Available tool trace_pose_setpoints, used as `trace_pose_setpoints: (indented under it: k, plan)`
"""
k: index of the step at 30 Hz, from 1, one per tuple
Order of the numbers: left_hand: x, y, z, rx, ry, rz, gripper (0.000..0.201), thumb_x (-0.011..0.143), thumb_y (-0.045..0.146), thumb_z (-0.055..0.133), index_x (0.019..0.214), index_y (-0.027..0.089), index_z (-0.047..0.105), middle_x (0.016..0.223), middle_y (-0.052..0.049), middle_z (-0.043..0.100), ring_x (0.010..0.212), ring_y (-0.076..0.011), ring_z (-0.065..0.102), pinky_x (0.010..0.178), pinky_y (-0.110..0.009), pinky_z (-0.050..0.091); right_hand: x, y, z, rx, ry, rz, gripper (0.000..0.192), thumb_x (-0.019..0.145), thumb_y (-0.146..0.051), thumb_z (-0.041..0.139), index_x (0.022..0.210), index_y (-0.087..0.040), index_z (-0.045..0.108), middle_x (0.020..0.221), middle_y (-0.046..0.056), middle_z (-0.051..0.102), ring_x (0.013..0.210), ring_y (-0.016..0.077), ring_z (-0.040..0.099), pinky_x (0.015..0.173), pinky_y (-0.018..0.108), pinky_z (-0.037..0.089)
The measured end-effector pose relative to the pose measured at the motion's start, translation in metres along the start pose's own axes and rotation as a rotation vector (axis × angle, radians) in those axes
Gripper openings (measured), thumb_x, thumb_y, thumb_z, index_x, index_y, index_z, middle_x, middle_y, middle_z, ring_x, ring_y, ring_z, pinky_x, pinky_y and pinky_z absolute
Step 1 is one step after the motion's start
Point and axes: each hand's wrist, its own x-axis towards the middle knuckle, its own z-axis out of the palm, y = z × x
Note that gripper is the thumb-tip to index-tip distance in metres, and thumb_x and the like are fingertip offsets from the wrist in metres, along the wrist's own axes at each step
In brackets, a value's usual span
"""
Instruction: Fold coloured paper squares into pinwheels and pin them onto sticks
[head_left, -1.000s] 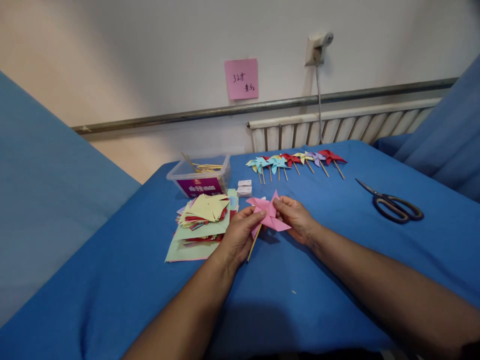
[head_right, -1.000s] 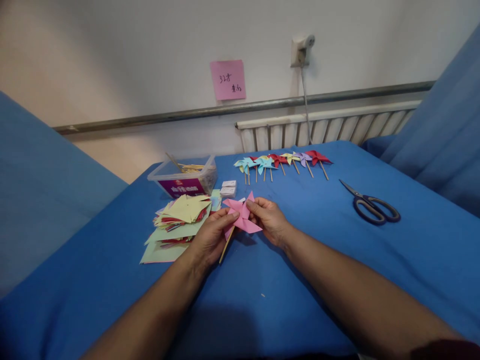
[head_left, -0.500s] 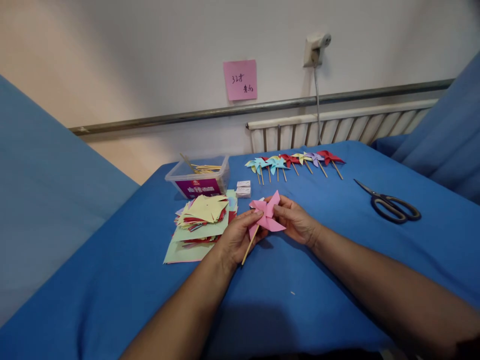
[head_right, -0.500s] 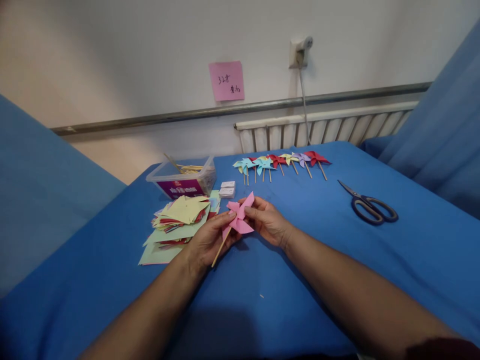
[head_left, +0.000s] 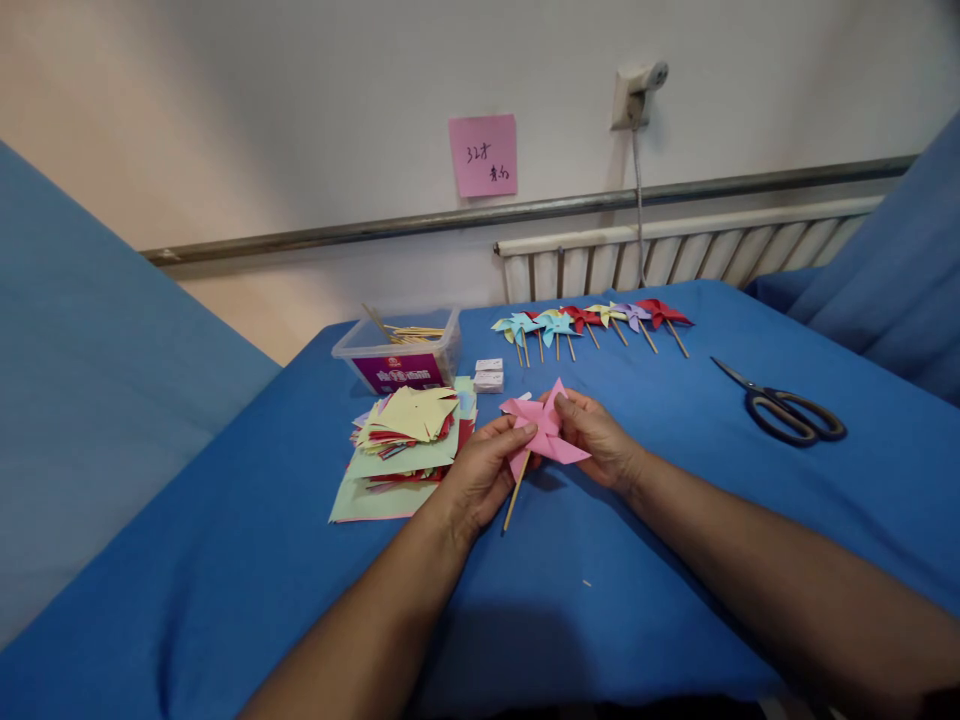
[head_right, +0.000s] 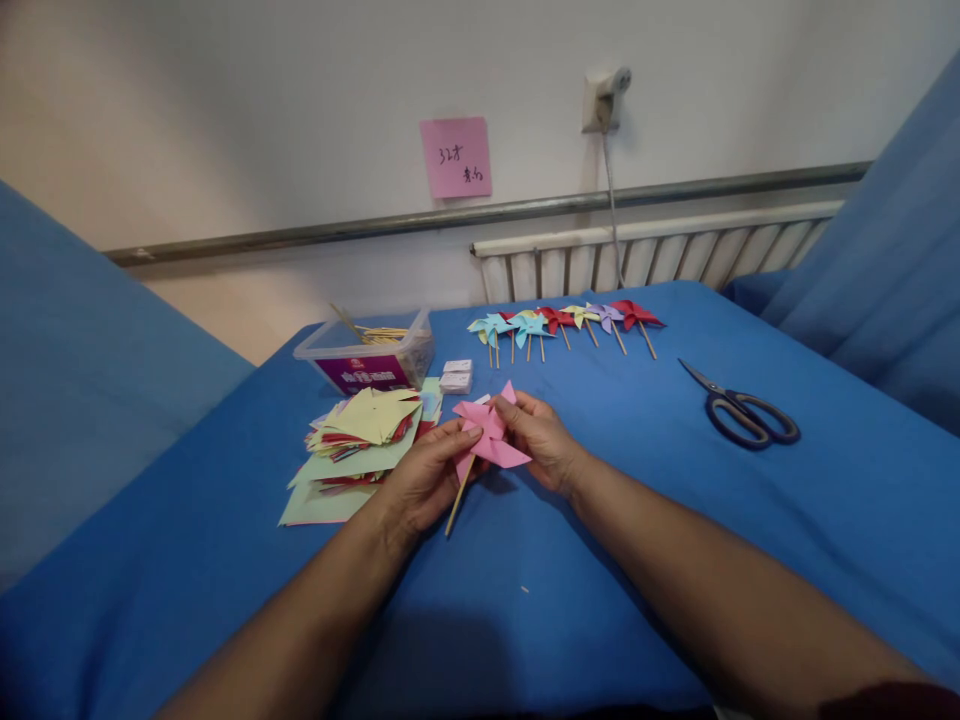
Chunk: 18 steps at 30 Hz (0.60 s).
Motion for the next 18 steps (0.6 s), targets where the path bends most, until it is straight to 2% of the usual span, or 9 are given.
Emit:
trace_pose_setpoints:
  k: [3, 6, 7, 9, 11, 14, 16, 18]
  plan:
    - [0.001, -0.002, -0.001, 0.054, 0.071, 0.052, 0.022, 0.064, 0.021, 0.079, 0.08, 0.013, 0.067, 0.067, -0.002, 0.065, 0.058, -0.0119, 0.059, 0.061, -0.024, 0.046, 0.004, -0.001, -0.005, -0.128, 0.154, -0.125, 0.037, 0.077, -0.056, 0.065, 0.088, -0.021, 0.065, 0.082, 0.003, 0.066, 0.071, 0.0162, 0.061, 0.068, 0.031, 0.05]
    - [0.003, -0.003, -0.002, 0.153, 0.151, 0.107, 0.024, 0.061, 0.024, 0.081, 0.076, 0.013, 0.065, 0.065, -0.002, 0.065, 0.055, -0.0126, 0.057, 0.056, -0.025, 0.043, 0.004, -0.006, -0.009, -0.533, 0.339, -0.488, 0.028, 0.081, -0.045, 0.065, 0.099, -0.024, 0.067, 0.099, 0.005, 0.065, 0.089, 0.0192, 0.061, 0.079, 0.034, 0.049]
    - [0.004, -0.004, -0.002, 0.194, 0.171, 0.14, 0.024, 0.06, 0.025, 0.081, 0.074, 0.013, 0.065, 0.064, -0.001, 0.064, 0.055, -0.0122, 0.056, 0.056, -0.024, 0.042, 0.003, -0.007, -0.01, -0.693, 0.339, -0.617, 0.027, 0.081, -0.04, 0.065, 0.103, -0.024, 0.067, 0.107, 0.006, 0.063, 0.098, 0.0208, 0.059, 0.085, 0.036, 0.048]
    - [0.005, -0.005, -0.002, 0.281, 0.211, 0.218, 0.024, 0.059, 0.026, 0.082, 0.07, 0.014, 0.064, 0.063, 0.0, 0.063, 0.055, -0.0109, 0.054, 0.055, -0.022, 0.04, -0.001, -0.009, -0.008, -0.967, 0.25, -0.768, 0.028, 0.083, -0.034, 0.064, 0.109, -0.026, 0.067, 0.118, 0.007, 0.061, 0.111, 0.0232, 0.055, 0.096, 0.041, 0.043]
    - [0.006, -0.006, -0.001, 0.354, 0.235, 0.276, 0.025, 0.058, 0.028, 0.082, 0.068, 0.014, 0.065, 0.063, 0.0, 0.063, 0.056, -0.0101, 0.053, 0.056, -0.021, 0.039, -0.004, -0.007, -0.006, -1.127, 0.172, -0.814, 0.026, 0.084, -0.03, 0.063, 0.11, -0.028, 0.067, 0.117, 0.007, 0.061, 0.112, 0.0238, 0.055, 0.099, 0.044, 0.041]
    - [0.006, -0.006, 0.001, 0.385, 0.244, 0.301, 0.024, 0.06, 0.029, 0.081, 0.067, 0.014, 0.064, 0.063, 0.001, 0.063, 0.057, -0.0095, 0.052, 0.056, -0.021, 0.038, -0.005, -0.002, -0.003, -1.182, 0.118, -0.809, 0.017, 0.085, -0.028, 0.062, 0.1, -0.028, 0.07, 0.108, 0.006, 0.065, 0.105, 0.0228, 0.058, 0.095, 0.044, 0.043]
    - [0.005, -0.006, 0.002, 0.348, 0.238, 0.277, 0.025, 0.059, 0.028, 0.081, 0.065, 0.014, 0.062, 0.061, 0.002, 0.061, 0.054, -0.0089, 0.051, 0.055, -0.021, 0.037, -0.004, 0.0, -0.003, -1.149, 0.13, -0.802, 0.015, 0.086, -0.029, 0.061, 0.098, -0.027, 0.069, 0.111, 0.007, 0.064, 0.107, 0.023, 0.058, 0.095, 0.043, 0.043]
    - [0.005, -0.006, 0.001, 0.27, 0.237, 0.229, 0.025, 0.059, 0.027, 0.081, 0.065, 0.015, 0.06, 0.058, 0.002, 0.059, 0.051, -0.0091, 0.05, 0.053, -0.022, 0.037, -0.004, -0.001, -0.004, -1.094, 0.202, -0.801, 0.022, 0.086, -0.032, 0.061, 0.106, -0.025, 0.065, 0.122, 0.009, 0.058, 0.115, 0.0246, 0.054, 0.096, 0.044, 0.043]
